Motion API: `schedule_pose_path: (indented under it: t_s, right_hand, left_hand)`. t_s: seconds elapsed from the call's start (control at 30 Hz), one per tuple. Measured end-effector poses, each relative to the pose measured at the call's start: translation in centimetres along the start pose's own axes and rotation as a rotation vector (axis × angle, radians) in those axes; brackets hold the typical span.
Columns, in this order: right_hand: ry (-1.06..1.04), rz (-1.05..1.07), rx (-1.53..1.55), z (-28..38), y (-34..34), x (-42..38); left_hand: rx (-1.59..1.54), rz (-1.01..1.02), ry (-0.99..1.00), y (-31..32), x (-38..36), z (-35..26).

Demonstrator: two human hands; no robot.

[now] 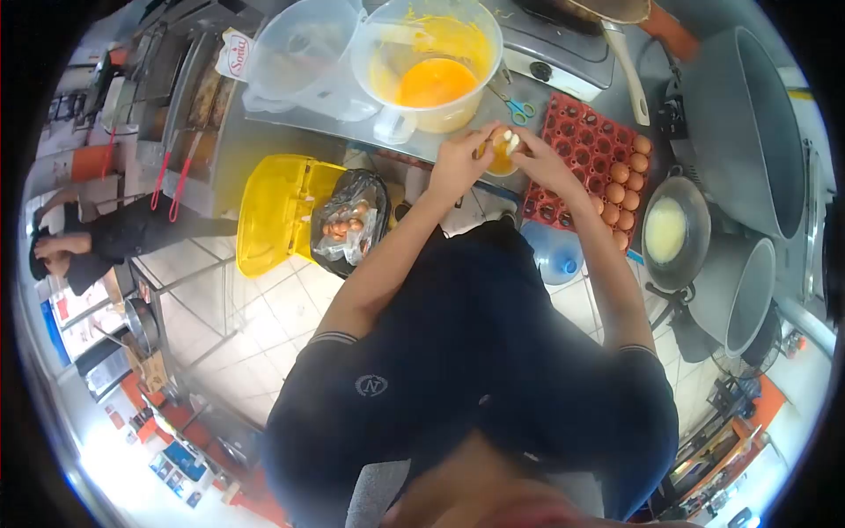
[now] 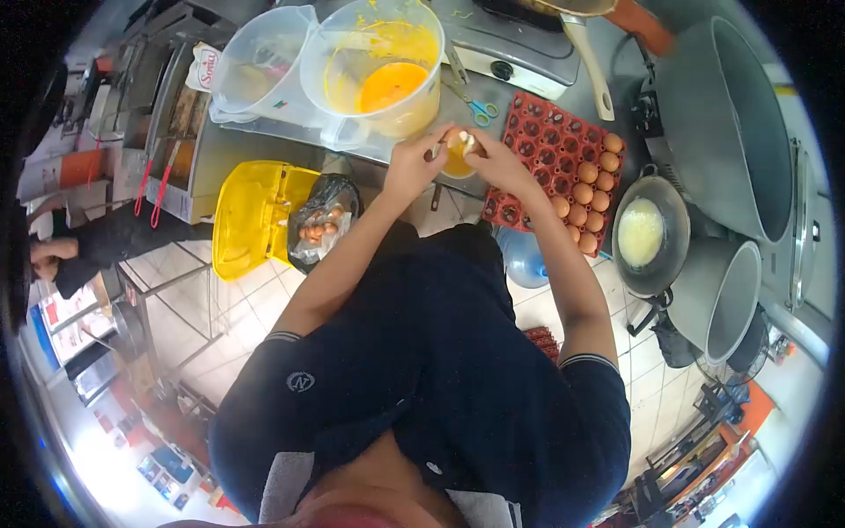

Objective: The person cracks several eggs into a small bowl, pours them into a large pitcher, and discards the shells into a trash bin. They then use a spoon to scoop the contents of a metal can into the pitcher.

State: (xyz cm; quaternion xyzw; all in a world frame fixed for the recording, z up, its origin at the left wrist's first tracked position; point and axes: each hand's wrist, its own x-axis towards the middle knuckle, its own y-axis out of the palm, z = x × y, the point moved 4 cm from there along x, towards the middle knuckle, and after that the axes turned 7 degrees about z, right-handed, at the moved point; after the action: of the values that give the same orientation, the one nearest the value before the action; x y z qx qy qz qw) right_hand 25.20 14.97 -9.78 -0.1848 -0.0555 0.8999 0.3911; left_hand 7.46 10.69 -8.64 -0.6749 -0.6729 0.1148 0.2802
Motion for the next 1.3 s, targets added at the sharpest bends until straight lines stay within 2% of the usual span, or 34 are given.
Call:
schedule_pose_path:
  t_s: [0.07,0.13,0.2,0.23,0.3,0.37,0.43,0.5,0.57,0.63,0.7,0.77,0.83,0.87,0.9,0.97,1.07,1.1,1.17,1.2,1.23,1.27,1.3]
  right_hand:
    - [-0.031,0.009,0.052,-0.3,-0.5,0.1]
    - [0.131,-0.037,0.164,-1.1,-0.9,-0.4]
    - [0.088,-0.067,0.209,-1.4,-0.9,-0.5]
    - [0.072,-0.098,0.219,-2.0,-0.8,-0.4]
    - [0.058,-0.098,0.222,-2.2,0.3,-0.4]
    - [-0.008,-0.15,0.148,-0.4,1.4,-0.6]
    - [-0.017,-0.087,0.176,1.2,3.6,0.1]
    - [-0.056,0.076,0.154,3.3,6.9,1.1]
    - [-0.055,0.239,0.184,3.6,11.0,3.4]
    - [-0.097,0.369,0.238,3.5,16.3,6.4]
    - [-0.123,0.477,-0.1,5.7,21.3,8.9]
    - [-0.492,0.503,-0.575,5.3,26.3,10.7]
    - [-0.389,0.587,-1.011,6.1,29.6,11.1]
    - [-0.397,0.584,-1.023,6.8,30.1,11.5]
    - [-0.379,0.582,-0.943,7.7,30.3,11.8]
    - [-0.367,0.587,-0.874,9.1,29.6,11.8]
    - [-0.432,0.475,-0.743,9.6,25.0,11.3]
    - [-0.393,0.466,-0.697,9.7,22.8,10.4]
    - [-0.339,0.446,-0.65,10.6,18.4,8.5]
    - [-0.281,0.434,-0.62,10.7,16.1,7.2]
    - [-0.205,0.399,-0.589,10.9,13.7,5.4]
    - [-0.232,0.294,-0.533,11.8,11.4,3.5]
    - [-0.225,0.171,-0.577,11.8,8.7,1.8]
  left_hand:
    - [-0.049,-0.017,-0.063,0.0,-0.3,0.1]
    - [-0.555,-0.004,-0.404,1.2,-1.3,1.2]
    - [-0.846,-0.046,-0.617,2.2,-2.8,2.7]
    - [-0.838,-0.104,-0.632,1.4,-3.5,3.0]
    - [-1.129,-0.08,-0.685,1.0,-4.5,2.7]
    - [-1.205,-0.144,-0.693,-0.2,-6.4,3.3]
    - [-1.284,-0.189,-0.696,-1.8,-8.8,4.4]
    - [-1.176,-0.295,-0.692,-4.6,-12.5,6.3]
    - [-1.026,-0.458,-0.77,-7.4,-17.3,9.3]
    - [-0.862,-0.465,-0.762,-9.9,-22.9,13.9]
    - [-0.522,-0.489,-0.899,-12.5,-27.7,16.3]
    - [0.162,-0.299,-1.006,-13.8,-33.1,20.7]
    - [-0.016,-0.365,-1.131,-16.0,-34.3,20.6]
    - [-0.107,-0.404,-1.177,-17.6,-33.2,18.8]
    - [-0.113,-0.414,-1.172,-18.0,-33.0,19.0]
    - [-0.026,-0.586,-0.948,-19.4,-32.4,19.0]
    - [0.003,-0.614,-0.941,-22.3,-29.4,19.2]
    - [0.042,-0.619,-0.916,-23.5,-28.4,19.9]
    - [-0.271,-0.722,-0.95,-28.6,-24.2,16.4]
    - [-0.327,-0.768,-0.794,-31.5,-23.2,18.0]
    - [-0.129,-0.774,-0.738,-34.2,-21.8,17.4]
    - [0.624,-0.59,-0.459,-37.6,-25.3,26.1]
    - [0.168,-0.572,-0.437,-39.7,-23.1,25.0]
